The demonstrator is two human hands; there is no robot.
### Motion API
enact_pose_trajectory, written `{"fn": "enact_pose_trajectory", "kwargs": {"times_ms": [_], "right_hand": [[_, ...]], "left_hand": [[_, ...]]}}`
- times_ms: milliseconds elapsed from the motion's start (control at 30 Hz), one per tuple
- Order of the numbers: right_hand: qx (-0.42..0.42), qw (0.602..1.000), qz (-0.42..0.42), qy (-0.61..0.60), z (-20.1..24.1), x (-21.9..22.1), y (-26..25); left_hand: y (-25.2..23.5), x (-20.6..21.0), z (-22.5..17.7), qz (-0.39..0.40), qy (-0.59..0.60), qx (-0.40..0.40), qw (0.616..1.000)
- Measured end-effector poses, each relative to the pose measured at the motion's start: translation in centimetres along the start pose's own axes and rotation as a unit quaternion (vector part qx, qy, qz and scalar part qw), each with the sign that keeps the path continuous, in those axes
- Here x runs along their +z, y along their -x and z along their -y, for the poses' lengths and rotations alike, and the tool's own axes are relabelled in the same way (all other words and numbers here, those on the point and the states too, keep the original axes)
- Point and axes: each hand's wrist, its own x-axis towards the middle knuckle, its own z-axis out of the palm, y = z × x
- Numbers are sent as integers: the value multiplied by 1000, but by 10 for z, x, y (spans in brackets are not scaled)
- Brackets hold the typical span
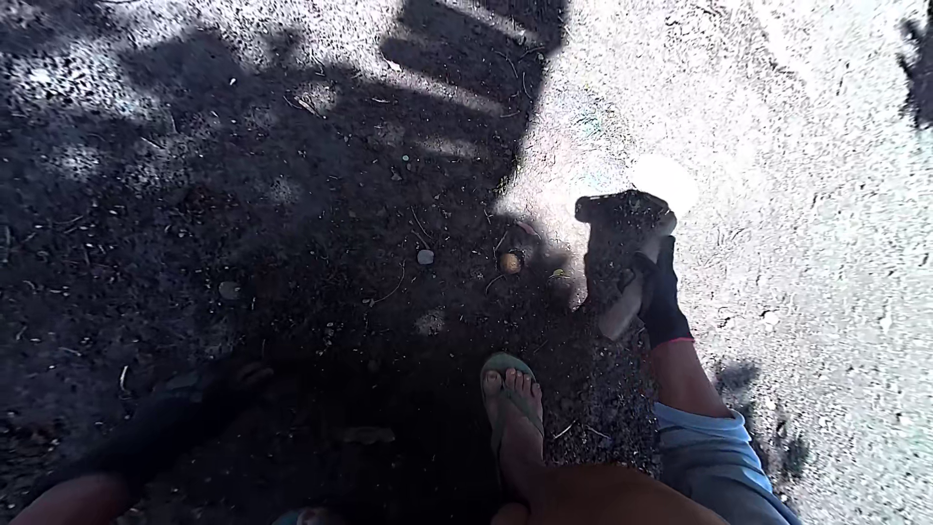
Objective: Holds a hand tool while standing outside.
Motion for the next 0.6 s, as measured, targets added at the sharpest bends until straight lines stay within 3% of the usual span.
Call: {"fn": "enact_pose_trajectory", "kwargs": {"times_ms": [67, 167, 300, 500, 600], "right_hand": [[1, 1000, -14, 6, 14, -10, 0], [-14, 994, -101, -49, 20, 7, 0], [14, 1000, -10, 5, -2, 1, -2], [-27, 995, -88, -46, -5, 10, 19], [-9, 1000, -25, 12, -16, 4, 40]], "left_hand": [[2, 1, 0, -1, 8, -1, 1000], [3, 4, 3, -8, 11, 9, 1000], [8, -7, -9, 6, 21, -3, 1000], [6, 9, 5, -11, 2, 19, 1000], [5, 5, 3, -8, 14, 18, 1000]]}}
